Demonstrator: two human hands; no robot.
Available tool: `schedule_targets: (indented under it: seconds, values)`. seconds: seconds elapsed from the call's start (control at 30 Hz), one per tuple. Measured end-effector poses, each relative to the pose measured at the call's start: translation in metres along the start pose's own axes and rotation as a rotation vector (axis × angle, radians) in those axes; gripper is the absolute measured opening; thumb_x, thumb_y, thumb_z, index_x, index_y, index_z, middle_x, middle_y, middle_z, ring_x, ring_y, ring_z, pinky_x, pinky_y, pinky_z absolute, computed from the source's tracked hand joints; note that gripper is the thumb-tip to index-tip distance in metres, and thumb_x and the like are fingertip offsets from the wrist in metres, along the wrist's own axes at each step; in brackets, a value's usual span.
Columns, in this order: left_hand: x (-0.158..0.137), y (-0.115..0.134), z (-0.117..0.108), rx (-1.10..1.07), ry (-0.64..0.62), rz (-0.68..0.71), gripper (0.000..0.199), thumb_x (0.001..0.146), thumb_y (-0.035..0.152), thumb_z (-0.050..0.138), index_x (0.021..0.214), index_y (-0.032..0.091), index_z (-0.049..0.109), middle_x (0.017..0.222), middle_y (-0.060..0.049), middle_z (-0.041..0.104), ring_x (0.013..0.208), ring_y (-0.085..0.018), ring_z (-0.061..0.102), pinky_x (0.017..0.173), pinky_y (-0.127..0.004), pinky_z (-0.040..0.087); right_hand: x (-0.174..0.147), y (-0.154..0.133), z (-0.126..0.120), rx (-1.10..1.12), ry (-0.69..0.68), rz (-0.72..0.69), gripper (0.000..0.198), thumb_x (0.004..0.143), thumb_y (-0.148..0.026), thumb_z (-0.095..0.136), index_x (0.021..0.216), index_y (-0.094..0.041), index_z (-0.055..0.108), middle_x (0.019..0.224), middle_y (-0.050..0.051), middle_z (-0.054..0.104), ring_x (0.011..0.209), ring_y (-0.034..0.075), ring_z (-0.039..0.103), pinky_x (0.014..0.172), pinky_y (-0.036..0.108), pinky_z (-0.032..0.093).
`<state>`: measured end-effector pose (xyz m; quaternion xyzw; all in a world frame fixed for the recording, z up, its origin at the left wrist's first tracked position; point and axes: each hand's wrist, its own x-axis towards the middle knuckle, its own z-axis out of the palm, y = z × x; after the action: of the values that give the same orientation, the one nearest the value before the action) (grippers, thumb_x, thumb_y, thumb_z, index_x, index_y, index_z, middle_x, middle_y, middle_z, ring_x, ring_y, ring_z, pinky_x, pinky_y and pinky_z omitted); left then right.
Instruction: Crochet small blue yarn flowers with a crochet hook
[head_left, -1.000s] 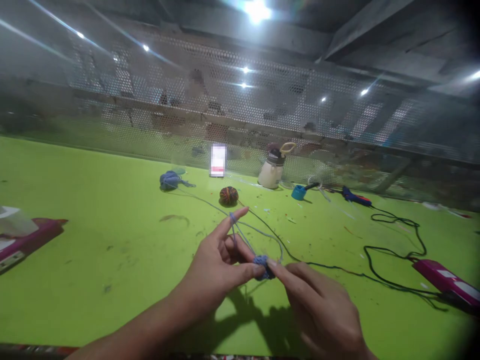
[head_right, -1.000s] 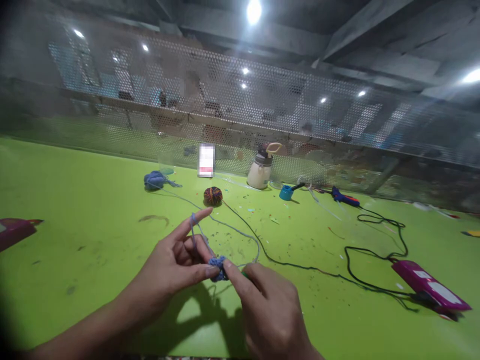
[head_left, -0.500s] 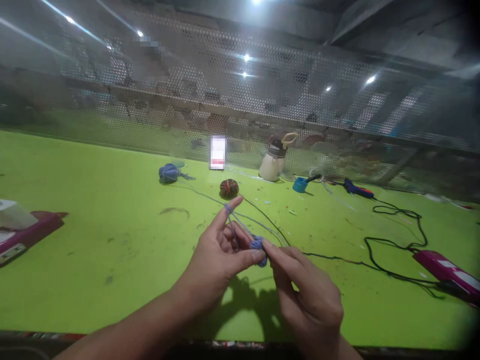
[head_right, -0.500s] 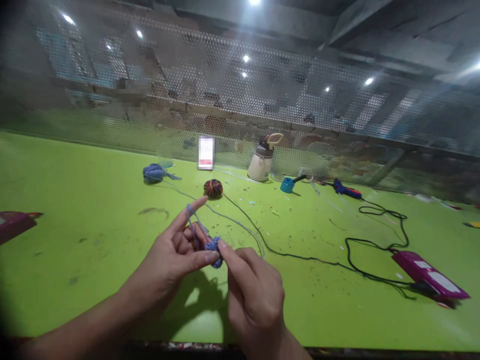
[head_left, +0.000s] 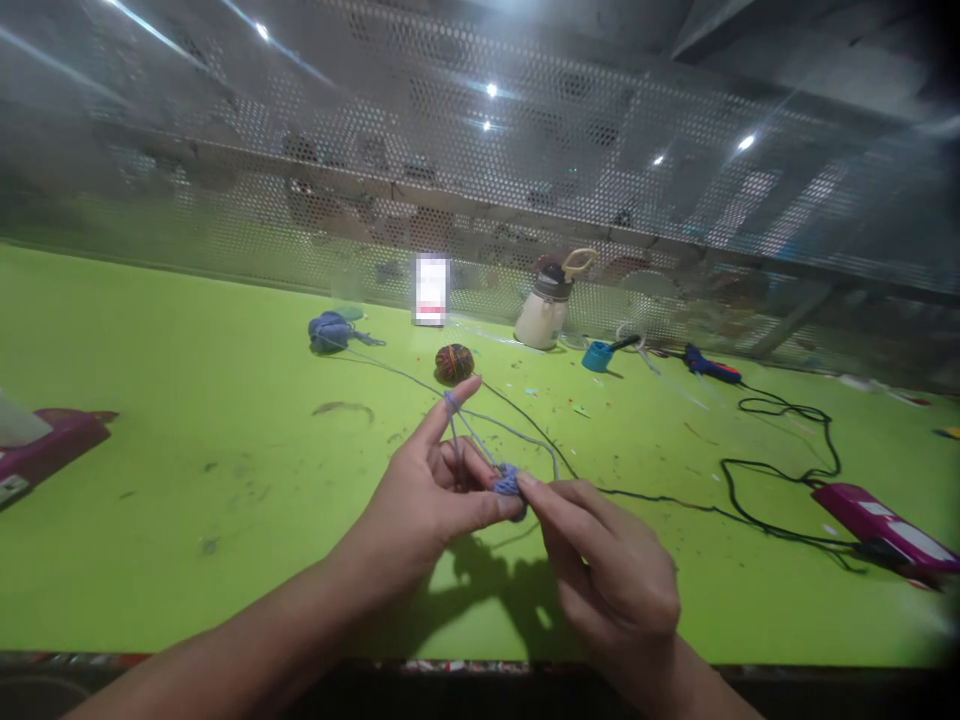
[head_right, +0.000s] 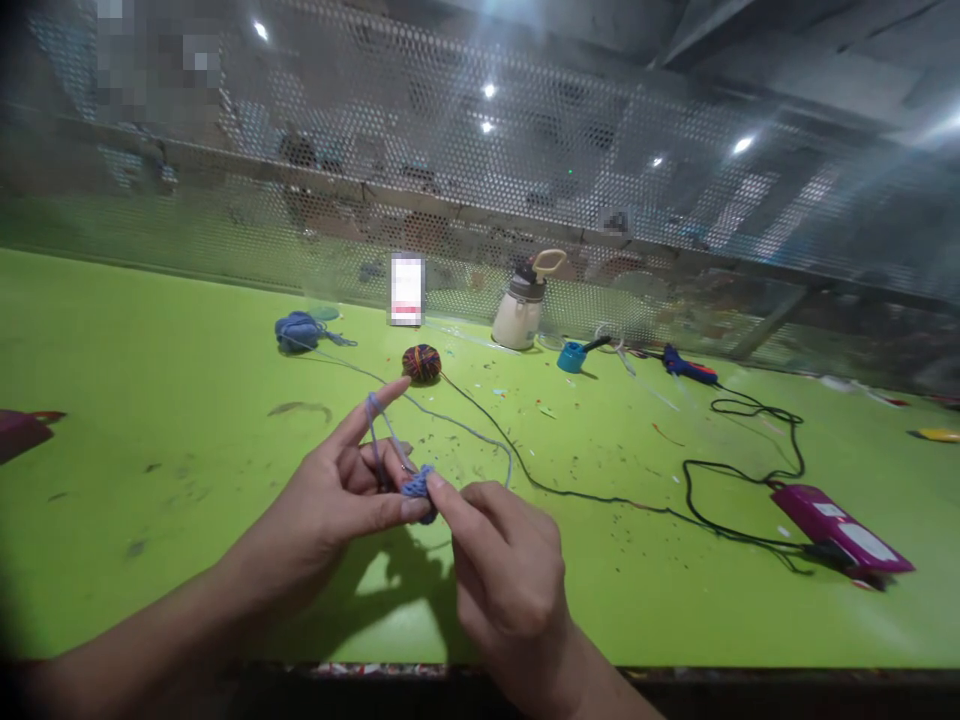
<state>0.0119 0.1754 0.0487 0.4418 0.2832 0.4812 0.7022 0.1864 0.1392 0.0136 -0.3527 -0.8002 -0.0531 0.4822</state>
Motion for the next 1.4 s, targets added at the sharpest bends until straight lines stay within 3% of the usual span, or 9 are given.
schedule_targets:
  seconds: [0.1,0.27,0.4,0.5,0.6,0.77,0.9,1.13,1.4]
  values:
    - [-0.002,0.002,0.000,0.093,-0.004,-0.028,0.110,0.065,0.000,0.080,0.153,0.026,0.018,0.067,0.007,0.062,0.067,-0.011,0.059,0.072,-0.024,0.052,0.002,0.003,-0.011,-0.117,-0.107,-0.033,0.042,0.089,0.001,0.044,0.124,-0.012,0.063,0.087,0.011,0.068,0.070,0.017,0.063,0.056,0.028,0.047]
    - [-0.001,0.002,-0.004,0.263,-0.013,0.014,0.093,0.069,0.010,0.080,0.148,0.028,0.034,0.070,0.005,0.062,0.068,-0.012,0.059,0.069,-0.026,0.052,0.013,-0.002,-0.034,-0.405,-0.277,-0.161,0.034,0.097,-0.008,0.042,0.120,-0.012,0.067,0.065,0.005,0.057,0.054,0.015,0.048,0.049,0.028,0.034]
    - [0.002,0.003,-0.008,0.315,-0.038,0.001,0.079,0.071,0.011,0.079,0.142,0.023,0.046,0.072,0.004,0.060,0.066,-0.011,0.056,0.065,-0.024,0.050,0.024,-0.009,-0.052,-0.464,-0.448,-0.222,0.038,0.100,-0.013,0.036,0.119,-0.010,0.068,0.063,0.004,0.052,0.053,0.016,0.044,0.049,0.031,0.028]
    - [0.002,0.004,-0.010,0.278,-0.087,-0.013,0.072,0.072,0.011,0.078,0.138,0.023,0.051,0.075,0.004,0.060,0.068,-0.010,0.057,0.067,-0.023,0.049,0.028,-0.010,-0.059,-0.458,-0.500,-0.235,0.039,0.099,-0.012,0.036,0.122,-0.011,0.067,0.064,0.004,0.051,0.053,0.016,0.042,0.049,0.031,0.024]
    - [0.003,0.005,-0.013,0.241,-0.125,-0.031,0.065,0.073,0.009,0.077,0.133,0.024,0.056,0.075,0.004,0.060,0.069,-0.010,0.057,0.069,-0.023,0.049,0.028,-0.008,-0.062,-0.355,-0.510,-0.149,0.040,0.096,-0.009,0.037,0.122,-0.016,0.067,0.064,0.002,0.051,0.050,0.015,0.040,0.047,0.030,0.023]
    - [0.005,0.002,-0.015,0.220,-0.160,-0.063,0.057,0.073,0.009,0.077,0.127,0.020,0.061,0.078,0.003,0.062,0.073,-0.012,0.059,0.073,-0.026,0.049,0.031,-0.006,-0.063,0.047,-0.577,0.159,0.042,0.091,-0.005,0.044,0.122,-0.025,0.066,0.068,-0.001,0.060,0.058,0.012,0.054,0.051,0.022,0.038]
    - [0.004,0.000,-0.013,0.232,-0.188,-0.082,0.054,0.073,0.010,0.076,0.124,0.019,0.062,0.079,0.001,0.065,0.074,-0.013,0.061,0.075,-0.029,0.048,0.032,-0.006,-0.061,0.199,-0.538,0.273,0.046,0.088,-0.002,0.050,0.120,-0.031,0.067,0.076,-0.003,0.069,0.066,0.010,0.062,0.060,0.020,0.047]
    - [0.003,-0.002,-0.010,0.242,-0.240,-0.109,0.042,0.074,0.010,0.072,0.115,0.020,0.069,0.076,0.002,0.063,0.073,-0.014,0.062,0.075,-0.030,0.047,0.028,-0.005,-0.050,0.313,-0.391,0.533,0.029,0.087,-0.013,0.058,0.106,-0.026,0.075,0.095,0.001,0.079,0.075,0.015,0.072,0.063,0.023,0.057]
    - [0.002,-0.003,-0.006,0.247,-0.236,-0.118,0.041,0.077,0.008,0.069,0.116,0.020,0.069,0.088,-0.003,0.071,0.082,-0.016,0.065,0.078,-0.030,0.047,0.029,-0.004,-0.051,0.314,-0.428,0.545,0.036,0.087,-0.010,0.057,0.111,-0.030,0.074,0.101,0.001,0.078,0.083,0.017,0.073,0.072,0.028,0.059]
